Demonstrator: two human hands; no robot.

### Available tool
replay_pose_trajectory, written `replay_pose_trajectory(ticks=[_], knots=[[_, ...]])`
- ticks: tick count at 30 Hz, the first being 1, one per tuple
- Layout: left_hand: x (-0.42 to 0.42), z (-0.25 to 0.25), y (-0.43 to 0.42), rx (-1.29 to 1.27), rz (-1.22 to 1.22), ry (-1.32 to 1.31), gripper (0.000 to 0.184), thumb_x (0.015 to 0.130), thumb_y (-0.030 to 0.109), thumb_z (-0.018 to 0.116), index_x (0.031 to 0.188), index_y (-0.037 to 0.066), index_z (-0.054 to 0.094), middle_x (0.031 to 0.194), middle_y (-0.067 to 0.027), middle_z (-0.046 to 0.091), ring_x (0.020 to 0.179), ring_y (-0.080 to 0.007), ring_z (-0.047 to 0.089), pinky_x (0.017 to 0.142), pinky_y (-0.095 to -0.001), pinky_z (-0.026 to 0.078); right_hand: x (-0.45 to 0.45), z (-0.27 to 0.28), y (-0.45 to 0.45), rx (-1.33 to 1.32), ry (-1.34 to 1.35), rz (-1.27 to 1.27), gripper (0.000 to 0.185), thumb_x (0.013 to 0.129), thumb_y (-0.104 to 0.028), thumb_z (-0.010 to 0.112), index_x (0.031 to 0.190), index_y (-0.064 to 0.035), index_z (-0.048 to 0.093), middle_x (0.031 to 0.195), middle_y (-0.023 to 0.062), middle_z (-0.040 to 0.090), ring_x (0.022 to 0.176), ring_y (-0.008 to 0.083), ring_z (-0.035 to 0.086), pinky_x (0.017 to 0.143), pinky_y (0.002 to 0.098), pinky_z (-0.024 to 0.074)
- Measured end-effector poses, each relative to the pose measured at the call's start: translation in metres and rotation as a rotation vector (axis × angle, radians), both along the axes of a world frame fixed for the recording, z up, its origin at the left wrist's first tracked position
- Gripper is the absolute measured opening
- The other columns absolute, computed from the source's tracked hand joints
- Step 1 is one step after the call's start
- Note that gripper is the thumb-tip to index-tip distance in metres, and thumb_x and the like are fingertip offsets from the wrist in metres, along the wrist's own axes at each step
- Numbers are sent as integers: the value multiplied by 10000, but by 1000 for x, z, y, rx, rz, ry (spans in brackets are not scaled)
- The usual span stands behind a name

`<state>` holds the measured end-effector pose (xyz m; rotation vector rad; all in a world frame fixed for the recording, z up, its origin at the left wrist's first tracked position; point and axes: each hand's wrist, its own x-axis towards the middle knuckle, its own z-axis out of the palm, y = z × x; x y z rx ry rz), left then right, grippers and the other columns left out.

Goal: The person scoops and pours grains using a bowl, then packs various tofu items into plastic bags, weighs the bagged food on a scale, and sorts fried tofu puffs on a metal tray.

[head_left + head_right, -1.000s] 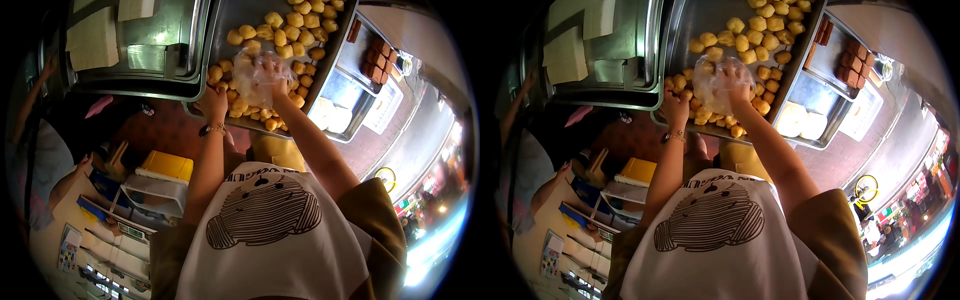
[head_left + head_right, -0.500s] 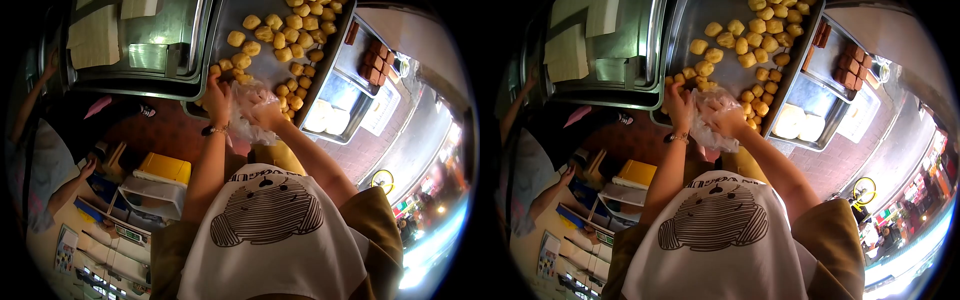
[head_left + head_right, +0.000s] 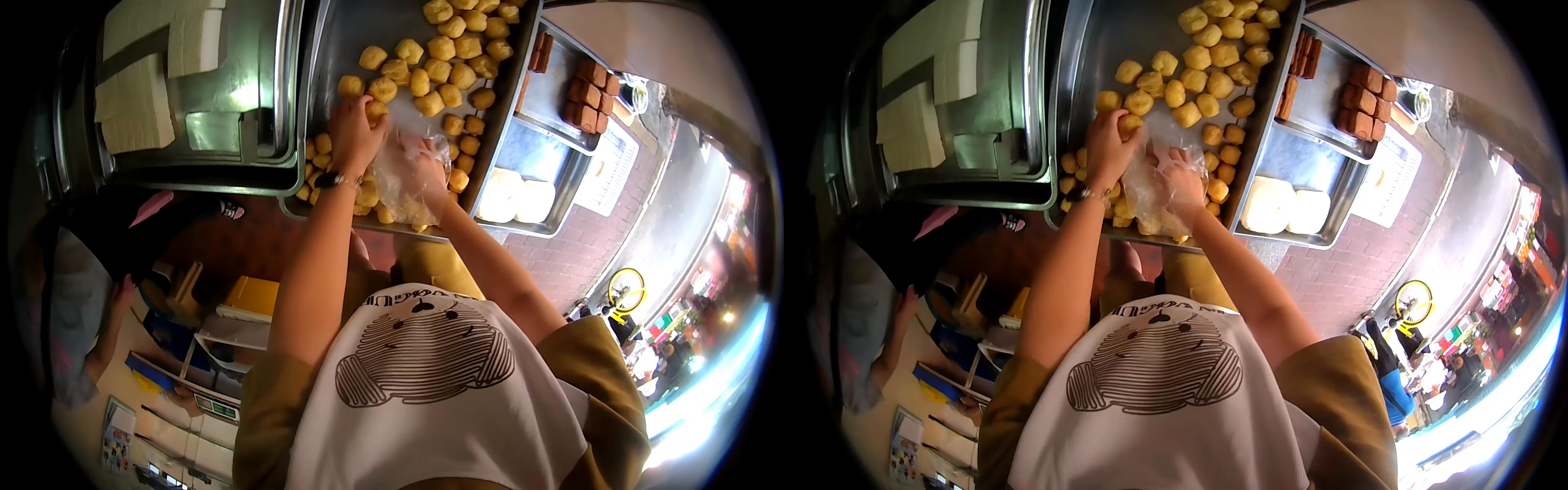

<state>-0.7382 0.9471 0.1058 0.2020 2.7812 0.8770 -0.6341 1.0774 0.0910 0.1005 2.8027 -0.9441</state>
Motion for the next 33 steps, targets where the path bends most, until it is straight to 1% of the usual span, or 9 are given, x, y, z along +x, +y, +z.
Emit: replay_pose_trajectory(ticks=[3, 5, 10, 14, 16, 18, 21, 25, 33], knots=[[4, 24, 19, 314, 143, 10, 494, 725, 287, 728, 1090, 18, 532, 1007, -161, 573, 910, -310, 543, 803, -381, 447, -1, -12, 15, -576, 57, -405, 123, 798, -19, 525, 888, -29, 608, 902, 113, 576, 851, 259, 576, 707, 325, 452], [1, 31, 40, 389, 142, 40, 509, 711, 294, 748, 1059, -3, 525, 956, -152, 566, 859, -290, 555, 779, -372, 450, -2, -4, 31, -477, 221, -627, 198, 753, 86, 495, 883, -26, 594, 889, 105, 578, 870, 186, 564, 709, 272, 435], [-17, 27, 101, 408, -19, 188, 579, 693, 299, 767, 1119, 26, 485, 1052, -151, 521, 951, -277, 510, 818, -346, 427, -10, 28, 58, -879, 123, -1265, 137, 896, -105, 499, 1001, -22, 526, 924, 65, 541, 846, 153, 512, 745, 285, 425], [-24, 32, 101, 199, 9, 229, 656, 708, 226, 734, 1247, 66, 396, 1175, -140, 486, 1124, -328, 428, 903, -485, 370, -29, 53, 88, -480, 243, -949, 301, 917, -289, 504, 1027, -9, 511, 971, 110, 504, 888, 206, 474, 811, 337, 395], [-28, 18, 76, 133, 162, 190, 701, 722, 172, 702, 1311, 60, 340, 1230, -126, 460, 1197, -347, 372, 970, -537, 316, -36, 24, 107, -149, 343, -748, 369, 822, -215, 536, 1127, -19, 462, 1145, 142, 435, 1044, 272, 418, 884, 409, 355], [-33, 12, 48, 45, 403, -28, 731, 708, 143, 693, 1339, 94, 326, 1253, -134, 442, 1215, -350, 369, 1012, -511, 295, -64, 44, 107, -253, 370, -867, 497, 745, -176, 572, 1195, -31, 419, 1219, 156, 409, 1087, 322, 399, 935, 461, 307], [-44, 0, 12, -206, 221, -116, 693, 725, 88, 674, 1339, 155, 360, 1222, -181, 449, 1180, -348, 412, 986, -437, 355, -78, 35, 122, 431, 147, -416, 529, 717, -185, 590, 1197, -43, 418, 1231, 147, 408, 1081, 313, 400, 931, 435, 306], [-51, -7, -7, -120, -91, -138, 563, 759, 106, 676, 1271, 141, 446, 1187, -119, 490, 1105, -298, 488, 891, -372, 449, -81, 39, 113, 466, 35, -302, 631, 637, -224, 633, 1198, -47, 406, 1180, 129, 434, 1021, 325, 425, 899, 428, 335], [-43, 36, 28, 230, 219, -14, 476, 763, 141, 688, 1187, 59, 487, 1143, -149, 524, 1010, -281, 558, 804, -358, 495, -50, 56, 107, 235, -36, -555, 654, 688, -151, 639, 1279, -102, 364, 1228, 169, 413, 1153, 354, 388, 943, 460, 304]])
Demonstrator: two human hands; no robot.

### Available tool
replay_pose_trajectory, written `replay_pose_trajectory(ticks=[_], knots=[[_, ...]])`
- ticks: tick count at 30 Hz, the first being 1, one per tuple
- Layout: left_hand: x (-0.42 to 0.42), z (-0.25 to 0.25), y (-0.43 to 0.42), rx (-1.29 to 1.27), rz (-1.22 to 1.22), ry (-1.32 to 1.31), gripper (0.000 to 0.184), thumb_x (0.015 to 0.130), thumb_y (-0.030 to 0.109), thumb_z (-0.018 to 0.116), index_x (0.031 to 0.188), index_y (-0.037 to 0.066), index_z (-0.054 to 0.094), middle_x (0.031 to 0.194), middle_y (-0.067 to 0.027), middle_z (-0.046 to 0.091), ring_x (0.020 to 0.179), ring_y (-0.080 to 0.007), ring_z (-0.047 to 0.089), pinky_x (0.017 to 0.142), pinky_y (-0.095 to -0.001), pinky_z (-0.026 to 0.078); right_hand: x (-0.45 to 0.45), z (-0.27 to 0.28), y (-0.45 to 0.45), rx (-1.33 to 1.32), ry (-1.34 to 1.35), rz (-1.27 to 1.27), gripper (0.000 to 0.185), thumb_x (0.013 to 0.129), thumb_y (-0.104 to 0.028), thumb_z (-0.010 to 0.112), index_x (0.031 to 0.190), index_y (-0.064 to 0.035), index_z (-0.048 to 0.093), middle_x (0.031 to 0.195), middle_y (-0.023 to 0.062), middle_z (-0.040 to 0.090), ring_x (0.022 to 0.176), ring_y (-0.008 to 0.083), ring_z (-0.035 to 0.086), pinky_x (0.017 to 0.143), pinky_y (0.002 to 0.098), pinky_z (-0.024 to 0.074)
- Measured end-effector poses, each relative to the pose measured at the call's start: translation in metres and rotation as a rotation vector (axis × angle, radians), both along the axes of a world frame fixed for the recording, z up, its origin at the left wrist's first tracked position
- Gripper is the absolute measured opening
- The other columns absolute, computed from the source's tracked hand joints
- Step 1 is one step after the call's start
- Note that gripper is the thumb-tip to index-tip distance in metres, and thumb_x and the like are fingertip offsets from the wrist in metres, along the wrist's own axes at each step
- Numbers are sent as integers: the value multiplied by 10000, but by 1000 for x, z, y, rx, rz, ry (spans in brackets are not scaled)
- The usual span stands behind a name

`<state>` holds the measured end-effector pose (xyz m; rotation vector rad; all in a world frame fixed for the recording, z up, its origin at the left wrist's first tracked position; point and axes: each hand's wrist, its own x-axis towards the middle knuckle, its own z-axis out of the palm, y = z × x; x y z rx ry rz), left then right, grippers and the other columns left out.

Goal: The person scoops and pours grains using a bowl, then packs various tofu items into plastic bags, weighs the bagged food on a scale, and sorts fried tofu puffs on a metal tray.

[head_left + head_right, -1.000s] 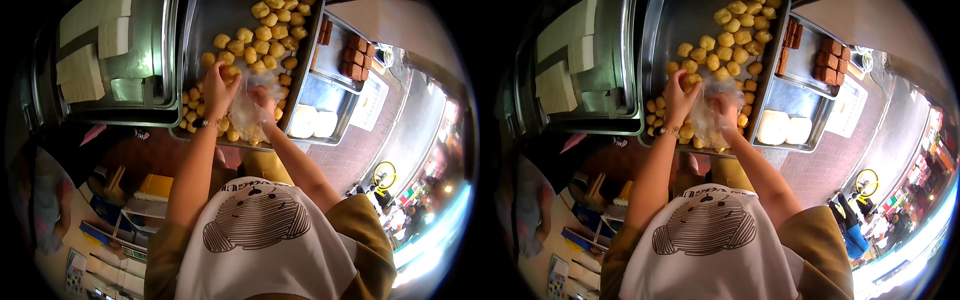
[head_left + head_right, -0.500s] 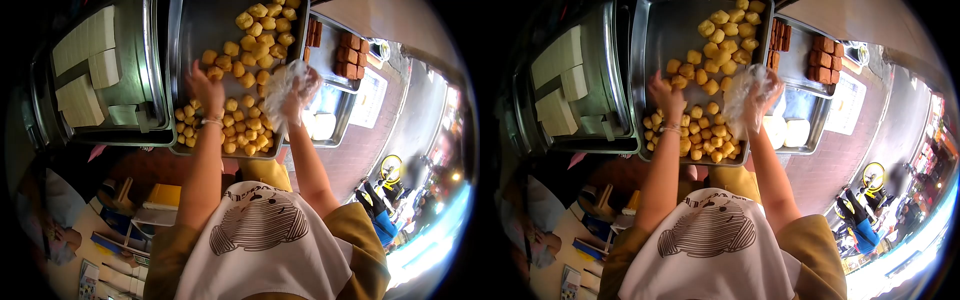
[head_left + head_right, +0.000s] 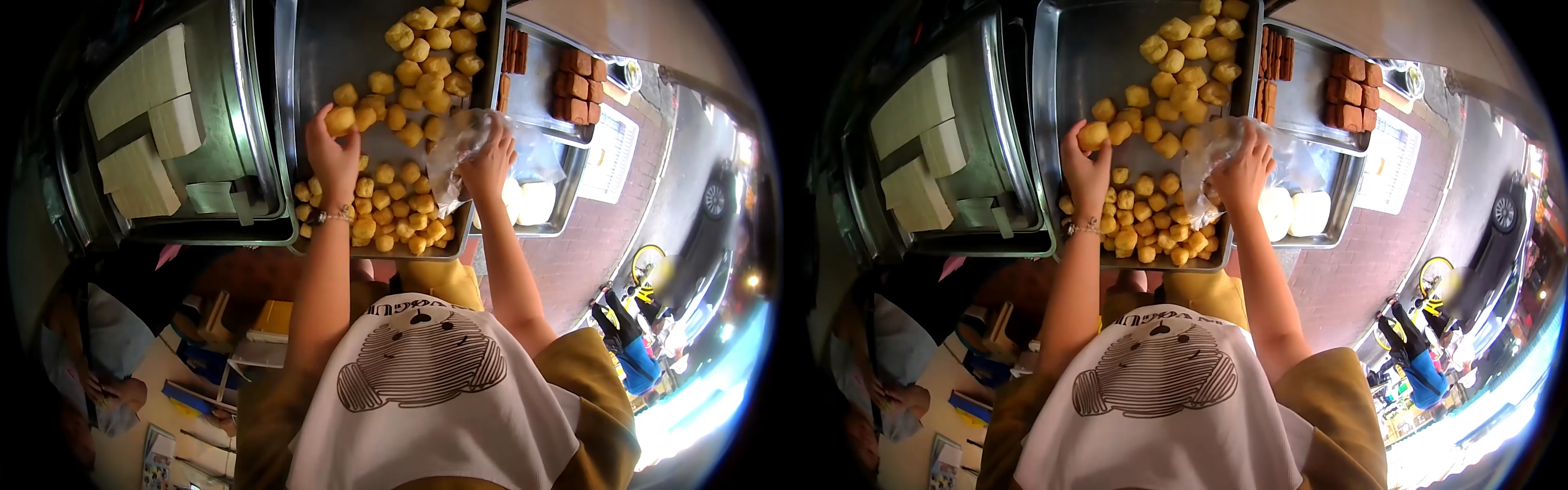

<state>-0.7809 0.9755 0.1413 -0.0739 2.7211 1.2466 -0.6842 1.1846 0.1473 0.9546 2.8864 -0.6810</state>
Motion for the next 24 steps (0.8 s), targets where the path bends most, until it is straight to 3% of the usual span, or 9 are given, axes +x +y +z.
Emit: replay_pose_trajectory(ticks=[4, 5, 9, 12, 16, 17, 21, 22, 24], knots=[[7, 10, 34, 177, -235, -16, 593, 760, 186, 705, 1244, 16, 408, 1190, -169, 494, 1002, -287, 560, 810, -355, 491, 18, -15, 2, 62, 17, 57, 584, 725, -144, 631, 1268, -127, 417, 1240, 158, 407, 1165, 319, 384, 937, 429, 293], [9, 8, 41, 258, -260, -145, 657, 763, 225, 707, 1282, 16, 361, 1251, -201, 431, 1111, -324, 491, 895, -386, 452, 20, -19, 2, 90, 23, 84, 588, 701, -136, 631, 1252, -117, 427, 1213, 153, 422, 1136, 319, 396, 917, 433, 297], [15, -8, 41, 158, -290, 116, 693, 795, 214, 659, 1352, 42, 285, 1362, -239, 282, 1296, -374, 266, 1047, -420, 294, 22, -26, 1, 234, -18, 178, 503, 666, -119, 607, 1155, -93, 492, 1135, 149, 460, 1046, 322, 425, 859, 439, 312], [11, -12, 24, -268, -156, 125, 698, 799, 133, 608, 1394, 81, 246, 1411, -231, 235, 1307, -376, 256, 1061, -421, 268, 29, -54, 10, 293, 26, 178, 353, 694, -109, 573, 1045, -81, 556, 1120, 155, 469, 997, 327, 431, 835, 439, 323], [-14, -39, 6, -213, -201, -72, 686, 797, 12, 524, 1409, 161, 251, 1425, -188, 281, 1294, -343, 313, 1056, -400, 294, 31, -69, 18, 382, 92, 169, 326, 724, -179, 571, 1036, -85, 578, 1132, 146, 482, 1012, 314, 440, 859, 426, 312], [-18, -49, 6, -170, -227, 45, 606, 805, -6, 518, 1361, 148, 336, 1350, -178, 379, 1156, -331, 468, 962, -373, 405, 27, -67, 17, 409, 107, 173, 332, 730, -187, 566, 1047, -90, 576, 1143, 139, 484, 1017, 309, 441, 865, 422, 309], [-28, -55, 12, 50, -293, -140, 430, 813, 3, 550, 1226, 72, 452, 1086, -151, 475, 795, -269, 579, 753, -354, 500, 15, -74, 19, 653, 37, 176, 341, 746, -196, 558, 1077, -117, 563, 1207, 86, 468, 1061, 288, 431, 885, 426, 293], [-21, -61, 16, 80, -287, -143, 422, 816, 5, 548, 1222, 68, 455, 1087, -151, 469, 795, -263, 578, 750, -354, 501, 9, -70, 18, 731, 7, 181, 341, 745, -193, 561, 1079, -122, 562, 1213, 80, 464, 1068, 287, 428, 887, 430, 292], [-6, -69, 30, 140, -275, -147, 405, 821, 10, 545, 1214, 60, 461, 1089, -150, 456, 796, -250, 576, 745, -352, 503, 5, -60, 16, 536, 65, 222, 335, 732, -173, 572, 1066, -147, 563, 1217, 96, 448, 1067, 288, 426, 885, 437, 303]])
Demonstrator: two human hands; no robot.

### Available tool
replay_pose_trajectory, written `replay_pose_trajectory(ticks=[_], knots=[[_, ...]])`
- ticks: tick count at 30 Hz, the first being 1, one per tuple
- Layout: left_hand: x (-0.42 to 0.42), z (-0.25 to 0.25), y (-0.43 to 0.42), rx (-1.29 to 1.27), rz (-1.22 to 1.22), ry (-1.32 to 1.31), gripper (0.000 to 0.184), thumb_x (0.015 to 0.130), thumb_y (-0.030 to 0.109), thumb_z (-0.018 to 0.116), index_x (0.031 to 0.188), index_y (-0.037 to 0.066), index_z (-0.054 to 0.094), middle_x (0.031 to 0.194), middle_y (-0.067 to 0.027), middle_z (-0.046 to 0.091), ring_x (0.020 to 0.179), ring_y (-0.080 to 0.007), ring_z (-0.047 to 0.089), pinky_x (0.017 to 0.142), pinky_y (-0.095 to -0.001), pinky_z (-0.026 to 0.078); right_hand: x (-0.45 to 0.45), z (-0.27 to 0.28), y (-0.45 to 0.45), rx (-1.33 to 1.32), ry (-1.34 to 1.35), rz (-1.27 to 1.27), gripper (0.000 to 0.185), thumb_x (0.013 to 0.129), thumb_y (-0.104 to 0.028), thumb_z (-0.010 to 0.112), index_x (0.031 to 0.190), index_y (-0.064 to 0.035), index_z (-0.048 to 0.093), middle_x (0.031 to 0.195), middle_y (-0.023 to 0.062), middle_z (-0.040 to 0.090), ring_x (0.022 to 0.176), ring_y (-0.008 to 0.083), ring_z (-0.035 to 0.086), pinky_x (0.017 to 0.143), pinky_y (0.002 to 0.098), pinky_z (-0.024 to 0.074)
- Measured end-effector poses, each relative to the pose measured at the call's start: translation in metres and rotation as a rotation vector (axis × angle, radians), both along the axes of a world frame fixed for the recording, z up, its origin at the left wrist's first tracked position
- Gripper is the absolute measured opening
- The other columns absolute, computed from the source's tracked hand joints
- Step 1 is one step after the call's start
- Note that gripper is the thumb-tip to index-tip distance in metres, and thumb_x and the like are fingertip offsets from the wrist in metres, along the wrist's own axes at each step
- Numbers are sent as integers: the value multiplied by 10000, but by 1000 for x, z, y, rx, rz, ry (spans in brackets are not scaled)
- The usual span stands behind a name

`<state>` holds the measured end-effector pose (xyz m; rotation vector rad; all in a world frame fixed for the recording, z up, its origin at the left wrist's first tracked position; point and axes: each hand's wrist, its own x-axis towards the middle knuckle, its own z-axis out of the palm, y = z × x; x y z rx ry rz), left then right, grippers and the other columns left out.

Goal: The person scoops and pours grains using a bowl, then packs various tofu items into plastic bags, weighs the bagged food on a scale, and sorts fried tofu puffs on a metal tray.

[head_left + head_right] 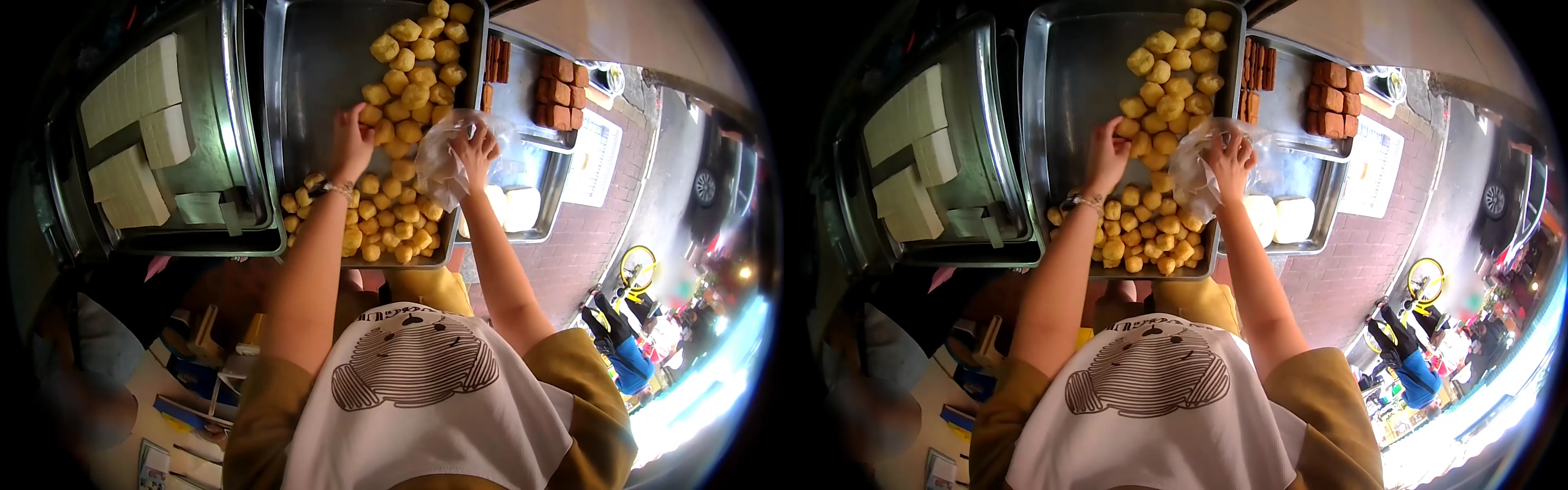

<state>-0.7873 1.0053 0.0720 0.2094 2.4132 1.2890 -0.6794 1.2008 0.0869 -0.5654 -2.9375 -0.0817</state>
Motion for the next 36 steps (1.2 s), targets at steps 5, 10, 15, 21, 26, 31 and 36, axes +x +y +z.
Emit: replay_pose_trajectory(ticks=[5, 10, 15, 21, 26, 31, 36], knots=[[22, -1, 13, 16, 11, -50, 398, 858, 61, 514, 1248, 53, 434, 1141, -158, 438, 926, -274, 537, 819, -353, 474, -7, 22, 13, -358, 91, -12, 319, 710, -89, 555, 1028, -110, 579, 1113, 137, 495, 1043, 325, 442, 886, 429, 335], [24, 2, 0, 45, 176, -155, 426, 878, 80, 493, 1289, 31, 395, 1219, -181, 414, 1018, -299, 504, 863, -368, 451, -58, 26, 38, -771, 560, -107, 379, 686, -54, 554, 1063, -81, 586, 1091, 135, 530, 1065, 364, 443, 940, 425, 360], [12, 9, -7, 2, 183, -113, 450, 888, 208, 476, 1314, 88, 392, 1215, -204, 437, 1035, -329, 499, 879, -407, 435, -194, 34, 52, -429, 167, 34, 393, 766, -244, 571, 1150, -159, 556, 1225, 109, 466, 1115, 336, 424, 924, 408, 400], [-23, 21, 2, 8, 127, -121, 492, 870, 270, 498, 1338, 160, 393, 1124, -171, 498, 997, -304, 515, 871, -390, 434, -237, 0, 67, -261, -369, 55, 630, 759, -405, 611, 1310, -172, 413, 1324, 116, 378, 1177, 337, 366, 954, 444, 363], [-33, 6, 2, 81, 49, -177, 474, 861, 259, 519, 1311, 134, 438, 859, -103, 535, 878, -239, 517, 813, -366, 440, -234, -38, 77, -93, -529, 101, 481, 765, -309, 626, 1203, -123, 558, 1354, 73, 261, 1170, 361, 307, 874, 420, 452], [-21, 1, 3, 103, 73, -146, 439, 866, 236, 533, 1283, 111, 476, 932, -104, 542, 847, -196, 526, 776, -327, 447, -239, -4, 57, -299, -458, 16, 778, 666, -440, 702, 1333, -171, 406, 1370, 86, 249, 1187, 405, 272, 839, 420, 505], [-12, -3, 2, 161, 122, -217, 442, 879, 230, 548, 1293, 98, 470, 1092, -125, 542, 893, -176, 540, 811, -296, 445, -217, 6, 27, -495, -371, -126, 762, 681, -315, 680, 1359, -201, 351, 1395, 95, 243, 1230, 479, 281, 827, 445, 522]])
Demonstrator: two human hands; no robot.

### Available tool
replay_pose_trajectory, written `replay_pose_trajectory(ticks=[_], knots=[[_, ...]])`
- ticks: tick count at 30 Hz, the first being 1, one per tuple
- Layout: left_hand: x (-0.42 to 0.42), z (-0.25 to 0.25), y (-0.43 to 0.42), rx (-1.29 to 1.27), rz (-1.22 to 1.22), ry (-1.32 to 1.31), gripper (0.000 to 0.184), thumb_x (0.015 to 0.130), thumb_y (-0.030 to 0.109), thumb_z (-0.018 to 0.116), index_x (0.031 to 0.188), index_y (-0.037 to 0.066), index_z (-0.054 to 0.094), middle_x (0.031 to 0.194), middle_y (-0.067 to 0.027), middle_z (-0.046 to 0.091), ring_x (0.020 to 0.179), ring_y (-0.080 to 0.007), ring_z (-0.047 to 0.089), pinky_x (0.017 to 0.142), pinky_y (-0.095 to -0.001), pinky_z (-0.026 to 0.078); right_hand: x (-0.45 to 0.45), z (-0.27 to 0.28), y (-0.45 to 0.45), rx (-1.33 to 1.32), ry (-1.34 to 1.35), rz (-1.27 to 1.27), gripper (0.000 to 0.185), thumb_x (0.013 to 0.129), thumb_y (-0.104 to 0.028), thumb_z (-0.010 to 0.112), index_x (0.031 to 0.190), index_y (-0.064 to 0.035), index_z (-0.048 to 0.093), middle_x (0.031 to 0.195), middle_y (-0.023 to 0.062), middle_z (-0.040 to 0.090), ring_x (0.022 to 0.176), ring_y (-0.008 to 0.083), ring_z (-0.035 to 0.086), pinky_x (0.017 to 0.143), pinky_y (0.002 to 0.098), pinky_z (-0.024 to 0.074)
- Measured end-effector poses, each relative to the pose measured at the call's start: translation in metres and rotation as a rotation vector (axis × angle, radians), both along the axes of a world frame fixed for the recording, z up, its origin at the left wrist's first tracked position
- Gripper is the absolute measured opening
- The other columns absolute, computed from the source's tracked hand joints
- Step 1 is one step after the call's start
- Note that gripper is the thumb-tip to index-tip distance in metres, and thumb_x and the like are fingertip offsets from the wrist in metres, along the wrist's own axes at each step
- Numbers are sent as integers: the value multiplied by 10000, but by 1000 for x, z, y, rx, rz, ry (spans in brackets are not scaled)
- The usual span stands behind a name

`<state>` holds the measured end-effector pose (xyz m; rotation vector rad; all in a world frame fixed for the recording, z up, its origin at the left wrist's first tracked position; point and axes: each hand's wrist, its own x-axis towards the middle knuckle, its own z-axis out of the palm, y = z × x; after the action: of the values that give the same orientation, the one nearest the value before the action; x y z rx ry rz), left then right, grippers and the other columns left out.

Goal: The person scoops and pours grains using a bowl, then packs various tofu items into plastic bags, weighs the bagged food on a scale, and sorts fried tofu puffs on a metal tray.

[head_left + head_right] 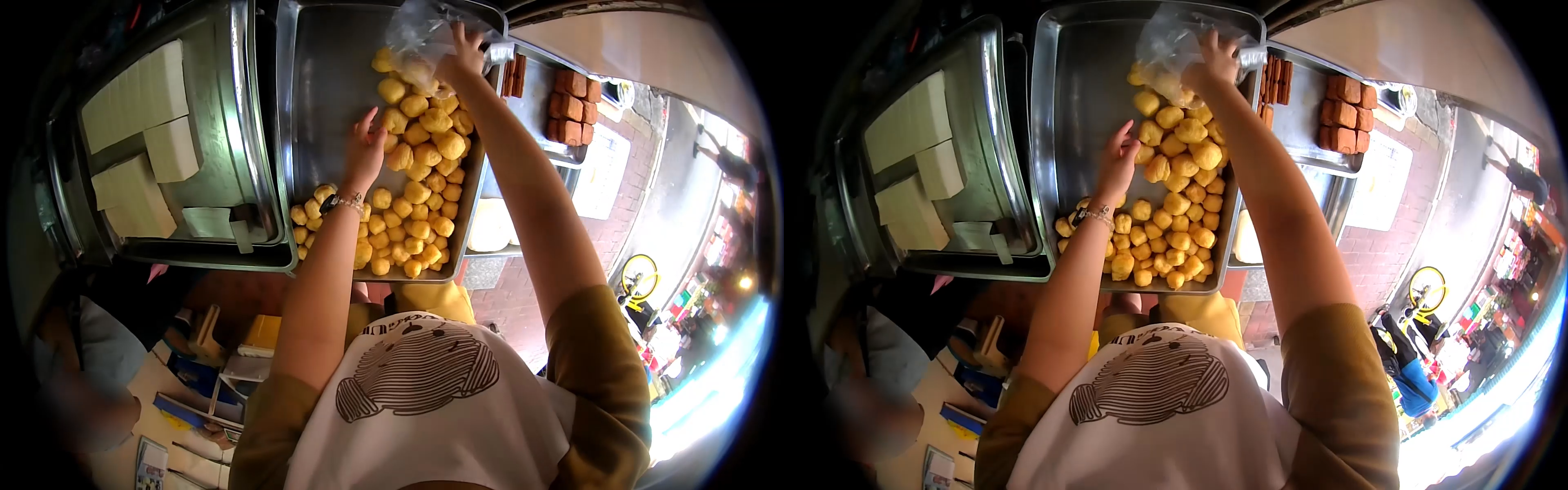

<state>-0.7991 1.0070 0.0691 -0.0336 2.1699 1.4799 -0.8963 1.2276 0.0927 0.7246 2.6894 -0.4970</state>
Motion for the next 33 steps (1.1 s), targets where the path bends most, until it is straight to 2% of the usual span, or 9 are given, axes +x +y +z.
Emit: replay_pose_trajectory(ticks=[4, 8, 12, 13, 18, 22, 27, 29, 33], knots=[[7, -3, -2, 7, 75, 38, 449, 879, 220, 529, 1294, 69, 449, 1110, -147, 524, 928, -206, 540, 844, -320, 435, 25, 13, -21, 381, -76, 303, 800, 684, -184, 626, 1399, -215, 269, 1415, 80, 230, 1259, 494, 248, 830, 451, 515], [11, -8, -11, -75, 132, 66, 439, 869, 209, 501, 1264, 26, 446, 1097, -184, 519, 961, -261, 544, 861, -358, 435, 38, 2, -16, 96, 31, 19, 777, 648, -245, 677, 1346, -264, 336, 1378, 79, 282, 1196, 445, 341, 817, 486, 492], [8, 0, -18, -106, 148, -14, 419, 868, 217, 490, 1236, 18, 466, 1123, -198, 510, 1011, -279, 515, 882, -364, 416, 49, 5, -12, 121, 127, 71, 766, 598, -240, 721, 1298, -258, 411, 1250, 100, 405, 1086, 430, 424, 786, 484, 499], [9, 2, -21, -114, 143, -32, 417, 867, 221, 490, 1231, 17, 473, 1126, -194, 514, 1020, -279, 508, 883, -361, 412, 46, 18, -13, 173, 73, 100, 737, 577, -233, 810, 1224, -210, 457, 1195, 118, 418, 1135, 408, 445, 756, 453, 540], [23, -8, -33, -135, 127, -32, 413, 874, 249, 490, 1211, 11, 499, 1139, -158, 542, 1007, -260, 515, 871, -339, 407, 65, 34, -9, 70, 400, 111, 630, 639, -313, 740, 1188, -133, 489, 1191, 141, 445, 1141, 376, 420, 837, 440, 489], [28, -1, -29, 101, 226, -146, 398, 891, 268, 479, 1194, 14, 514, 1142, -135, 565, 1020, -229, 537, 893, -319, 406, 103, 80, -67, 1, 331, 375, 595, 672, -254, 692, 1215, -125, 489, 1236, 153, 433, 1177, 404, 377, 865, 482, 459], [24, -10, -11, 472, 271, -310, 361, 904, 241, 469, 1190, 28, 521, 1144, -126, 581, 1058, -223, 542, 937, -294, 398, 142, 24, -89, 292, 480, 507, 510, 714, -174, 618, 1214, -169, 520, 1263, 116, 444, 1097, 409, 460, 763, 414, 489], [17, -9, -3, 311, -19, 93, 403, 911, 272, 455, 1233, 30, 473, 1232, -142, 516, 1114, -261, 498, 971, -328, 374, 143, 15, -88, 356, 654, 496, 489, 698, -120, 604, 1181, -178, 561, 1235, 102, 466, 1097, 327, 485, 724, 337, 497], [49, -14, -1, -16, -67, 249, 543, 918, 390, 416, 1336, 51, 346, 1398, -188, 312, 1248, -363, 344, 1032, -418, 305, 137, 3, -51, 475, 463, 309, 523, 686, -56, 588, 1202, -121, 527, 1179, 114, 490, 1103, 302, 478, 786, 397, 494]])
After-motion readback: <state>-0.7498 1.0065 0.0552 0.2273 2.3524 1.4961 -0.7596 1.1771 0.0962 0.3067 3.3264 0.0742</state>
